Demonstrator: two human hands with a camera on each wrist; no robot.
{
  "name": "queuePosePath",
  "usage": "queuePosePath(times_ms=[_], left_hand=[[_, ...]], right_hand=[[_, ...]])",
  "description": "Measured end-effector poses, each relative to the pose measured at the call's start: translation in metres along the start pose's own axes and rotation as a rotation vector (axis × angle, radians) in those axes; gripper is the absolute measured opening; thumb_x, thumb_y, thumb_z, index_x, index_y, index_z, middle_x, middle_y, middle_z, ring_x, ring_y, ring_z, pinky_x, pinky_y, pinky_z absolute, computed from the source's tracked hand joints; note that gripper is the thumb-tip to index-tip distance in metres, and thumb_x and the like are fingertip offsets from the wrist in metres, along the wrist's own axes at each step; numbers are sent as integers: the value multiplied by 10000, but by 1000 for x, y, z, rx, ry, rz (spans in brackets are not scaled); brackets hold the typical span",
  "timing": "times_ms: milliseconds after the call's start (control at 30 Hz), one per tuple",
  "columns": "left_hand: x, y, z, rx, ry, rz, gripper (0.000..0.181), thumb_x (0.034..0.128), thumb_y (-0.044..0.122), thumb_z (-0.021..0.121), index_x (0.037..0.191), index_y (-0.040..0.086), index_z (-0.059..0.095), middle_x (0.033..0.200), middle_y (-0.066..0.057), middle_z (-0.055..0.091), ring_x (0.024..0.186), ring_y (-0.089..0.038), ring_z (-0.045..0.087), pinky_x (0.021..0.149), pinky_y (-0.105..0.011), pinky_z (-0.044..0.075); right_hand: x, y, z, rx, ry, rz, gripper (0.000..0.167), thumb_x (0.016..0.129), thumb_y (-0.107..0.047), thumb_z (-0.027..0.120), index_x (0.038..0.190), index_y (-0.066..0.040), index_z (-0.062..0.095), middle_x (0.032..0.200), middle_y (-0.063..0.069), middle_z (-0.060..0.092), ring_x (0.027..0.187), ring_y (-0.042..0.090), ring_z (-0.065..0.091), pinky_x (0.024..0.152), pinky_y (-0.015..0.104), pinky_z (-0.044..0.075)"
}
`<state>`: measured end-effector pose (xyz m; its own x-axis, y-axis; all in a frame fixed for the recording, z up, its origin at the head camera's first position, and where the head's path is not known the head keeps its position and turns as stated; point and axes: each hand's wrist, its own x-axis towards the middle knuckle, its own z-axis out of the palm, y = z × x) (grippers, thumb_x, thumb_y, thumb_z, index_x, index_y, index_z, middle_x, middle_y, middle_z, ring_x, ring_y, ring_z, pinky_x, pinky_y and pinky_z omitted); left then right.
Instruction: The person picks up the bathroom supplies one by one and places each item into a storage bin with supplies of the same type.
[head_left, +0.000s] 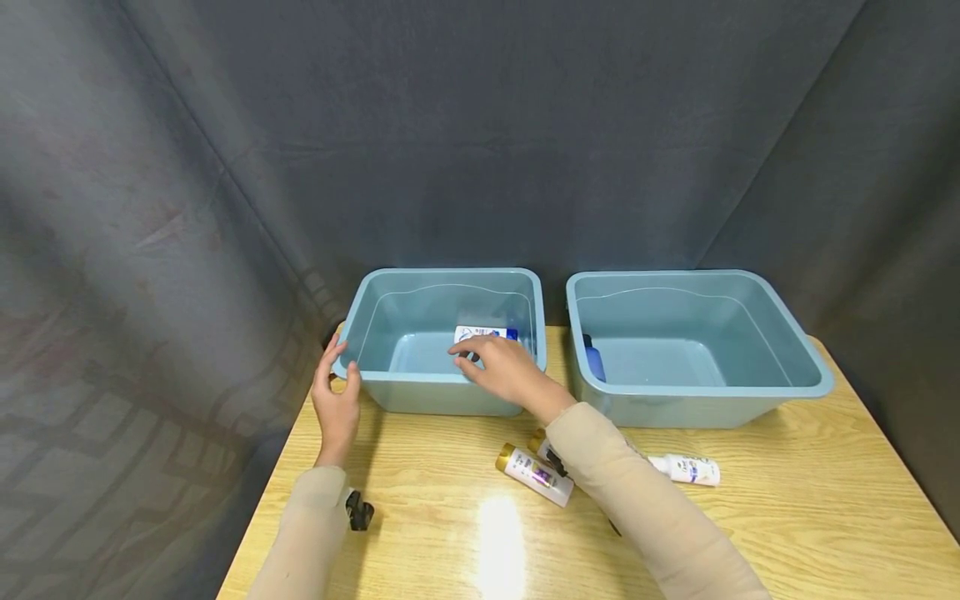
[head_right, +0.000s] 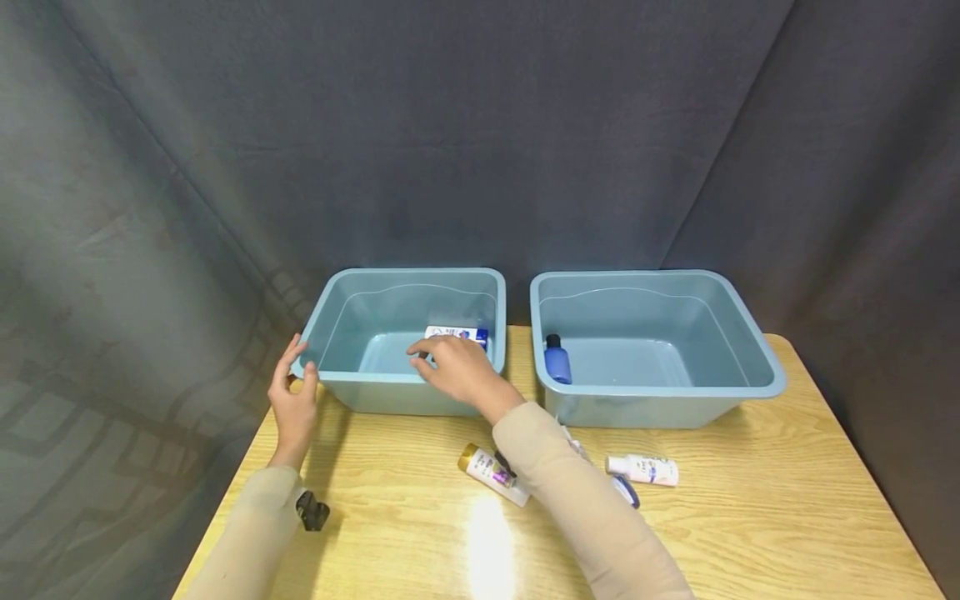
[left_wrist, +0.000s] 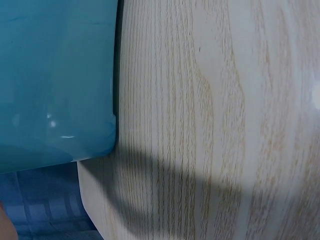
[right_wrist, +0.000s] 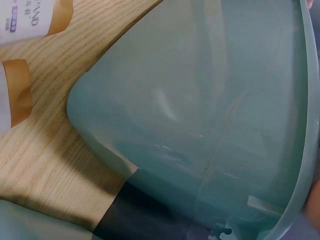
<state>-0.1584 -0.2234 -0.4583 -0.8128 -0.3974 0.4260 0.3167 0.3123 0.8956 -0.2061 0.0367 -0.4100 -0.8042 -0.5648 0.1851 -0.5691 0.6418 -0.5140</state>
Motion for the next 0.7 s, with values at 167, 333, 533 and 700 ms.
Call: queuePosePath(times_ms=[167,333,533,700], left_hand=[[0,0,-1,3,1,-5,373,957,-15,546,1325,-74,564,1498,-166,451,1385,-312,378,916,-273,278],[0,0,-2,3,2,-13,374,958,-10,547,1327,-71,564,1500,-162,449,1385,-309,377,921,-286,282],[1,2,-2,-7,6,-16,372,955,-18,545,1322,-80,564,1501,-162,449,1388,-315,373,922,-293,279],[1,2,0,-12,12,-9,369,954,-22,543,1317,-86,566,1495,-175,451,1383,-322,379,915,-280,279]], right_hand=[[-6,-1,-1,-4,82,-3,237,1003,-263,603,1206,-222,718,1194,-27,694,978,154,662,728,325,512],[-11,-2,-4,7,154,0,225,994,-269,616,1183,-229,731,1188,-35,697,982,154,662,765,344,518],[-17,-5,-10,51,256,-4,202,986,-282,629,1137,-212,743,1176,-30,700,965,176,675,764,361,532],[-25,-5,-13,60,302,-1,209,979,-293,638,1141,-209,739,1169,-26,699,973,190,673,776,374,533]])
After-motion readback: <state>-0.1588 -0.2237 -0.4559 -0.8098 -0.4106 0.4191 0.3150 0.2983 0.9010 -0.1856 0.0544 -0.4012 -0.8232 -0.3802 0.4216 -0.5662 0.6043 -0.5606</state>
